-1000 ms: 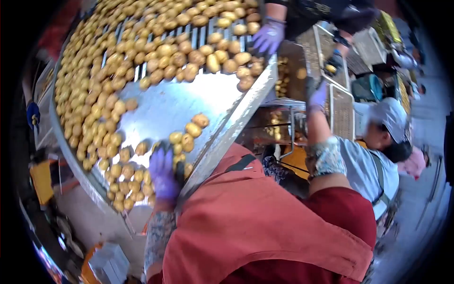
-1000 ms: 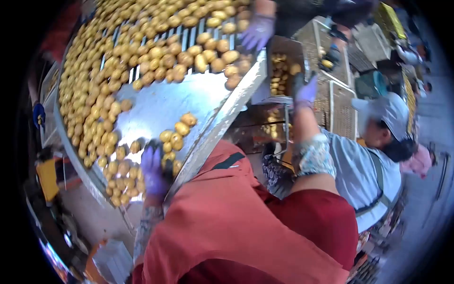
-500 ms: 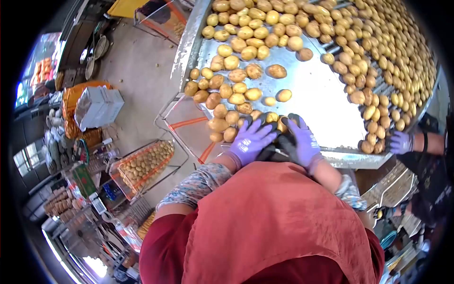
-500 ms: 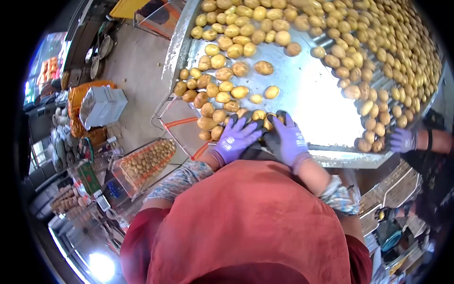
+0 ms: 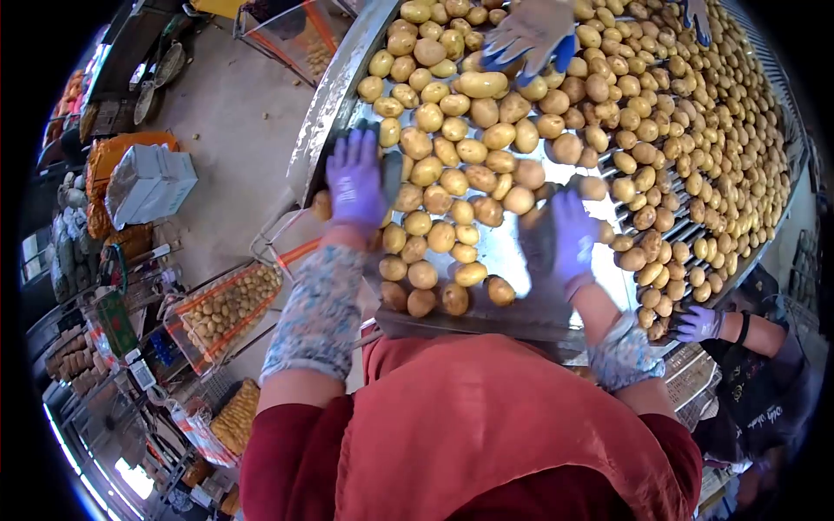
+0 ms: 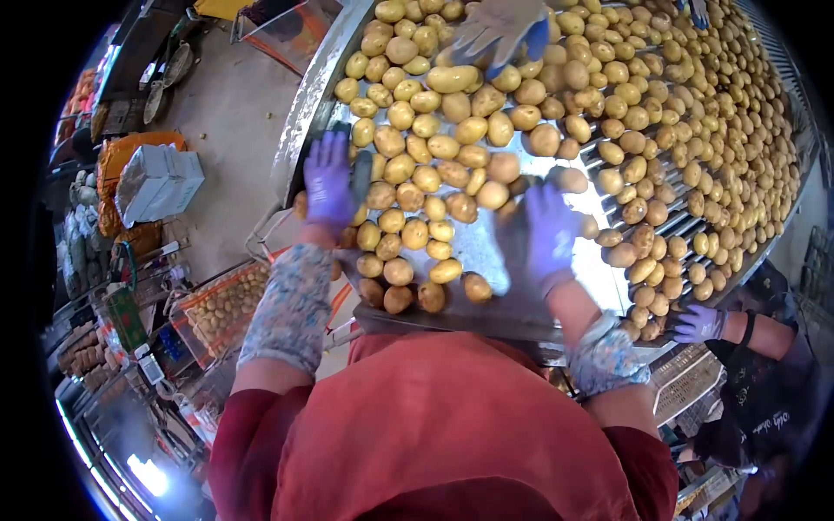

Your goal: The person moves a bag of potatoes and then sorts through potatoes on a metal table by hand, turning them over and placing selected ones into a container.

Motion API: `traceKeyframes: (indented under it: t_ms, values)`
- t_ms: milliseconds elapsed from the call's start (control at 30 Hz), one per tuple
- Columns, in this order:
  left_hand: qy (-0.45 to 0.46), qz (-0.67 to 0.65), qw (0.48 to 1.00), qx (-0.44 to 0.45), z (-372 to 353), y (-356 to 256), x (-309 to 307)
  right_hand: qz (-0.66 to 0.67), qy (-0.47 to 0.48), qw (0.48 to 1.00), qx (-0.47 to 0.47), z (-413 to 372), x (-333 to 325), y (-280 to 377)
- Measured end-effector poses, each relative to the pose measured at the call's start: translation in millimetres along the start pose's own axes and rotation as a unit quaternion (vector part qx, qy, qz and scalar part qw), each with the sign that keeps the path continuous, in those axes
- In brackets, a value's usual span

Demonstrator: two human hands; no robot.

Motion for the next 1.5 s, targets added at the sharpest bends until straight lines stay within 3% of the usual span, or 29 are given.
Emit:
traceKeyframes:
  t_ms: [67,133,200,233,267,367,400,433,500,533,567,600,667,767,800,867,900,933,1000,1067,1133,1200,1233,1267,1300,1333,1367,1467,1500]
  values:
    - [0.077,0.074,0.994,0.001,-5,-30,13,-0.016,-0.154,0.982,-0.108,-37,-23,34]
    - [0.199,0.124,0.970,0.058,-40,-44,12,0.172,-0.015,0.979,-0.108,-35,-44,24]
    - [0.252,0.091,0.961,0.069,-76,-61,2,0.225,-0.056,0.967,-0.100,-1,-59,18]
    - [0.279,0.043,0.956,0.081,-92,-68,-3,0.089,-0.148,0.980,-0.098,23,-80,28]
    - [0.267,-0.015,0.958,0.100,-109,-71,-9,0.217,-0.196,0.952,-0.089,59,-86,36]
    - [0.258,-0.094,0.954,0.118,-134,-67,-22,0.078,-0.327,0.935,-0.116,158,-106,70]
    - [0.282,-0.109,0.949,0.090,-141,-63,-28,0.017,-0.297,0.951,-0.089,182,-87,82]
    - [0.284,-0.086,0.951,0.090,-146,-56,-31,0.020,-0.147,0.984,-0.103,195,-70,91]
    - [0.286,-0.054,0.951,0.103,-146,-46,-32,0.210,-0.129,0.963,-0.108,195,-59,99]
    - [0.283,-0.057,0.951,0.107,-147,-43,-28,0.347,-0.120,0.922,-0.126,185,-66,103]
    - [0.276,-0.056,0.953,0.115,-149,-39,-26,0.598,0.019,0.798,-0.075,171,-70,99]
    - [0.270,-0.057,0.953,0.123,-148,-40,-25,0.789,0.156,0.594,-0.019,147,-85,94]
    - [0.288,-0.036,0.951,0.104,-141,-54,-32,0.918,0.264,0.240,-0.173,114,-72,65]
    - [0.322,-0.001,0.941,0.108,-139,-51,-28,0.948,0.226,0.168,-0.148,59,-73,36]
    - [0.309,0.017,0.940,0.143,-144,-39,-23,0.954,0.188,0.221,-0.076,37,-61,20]
    - [0.295,-0.022,0.938,0.182,-147,-28,-18,0.774,-0.042,0.631,0.039,-41,-93,-5]
    - [0.305,-0.021,0.936,0.176,-151,-17,-19,0.675,-0.125,0.713,0.141,-77,-98,-15]
    - [0.308,-0.014,0.938,0.161,-151,-14,-18,0.624,-0.146,0.719,0.270,-126,-122,-25]
    - [0.274,-0.069,0.925,0.254,-144,-33,-30,0.421,-0.402,0.731,0.357,-202,-104,-76]
    - [0.259,-0.086,0.923,0.270,-138,-47,-38,0.178,-0.533,0.698,0.444,-269,-88,-139]
    - [0.281,-0.070,0.925,0.245,-131,-66,-35,-0.082,-0.460,0.689,0.553,-314,-64,-182]
    - [0.276,-0.094,0.904,0.312,-128,-104,-24,0.049,-0.337,0.698,0.629,-331,-42,-182]
    - [0.272,-0.113,0.893,0.341,-129,-117,-10,-0.232,-0.347,0.753,0.508,-312,-42,-165]
    - [0.273,-0.131,0.879,0.368,-134,-130,-1,-0.104,-0.273,0.789,0.541,-291,-31,-142]
    - [0.309,-0.103,0.883,0.338,-136,-147,2,0.090,-0.304,0.786,0.530,-260,-56,-95]
    - [0.317,-0.069,0.884,0.337,-139,-144,3,0.011,-0.279,0.873,0.400,-228,1,-89]
    - [0.320,-0.034,0.886,0.335,-137,-132,3,-0.047,-0.302,0.877,0.370,-206,-18,-52]
    - [0.359,0.111,0.878,0.297,-124,-83,-13,0.038,-0.062,0.962,0.263,-182,-13,1]
    - [0.331,0.075,0.888,0.311,-123,-68,-25,0.068,-0.069,0.964,0.247,-178,-19,15]
Point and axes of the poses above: each hand's wrist, its own z-axis towards the middle knuckle, its own x-axis out of the palm, y = z × x, the point moved 1 cm from there along z, towards the middle knuckle, and after that the axes turned 15 degrees about -z, right-handed, at the moved point
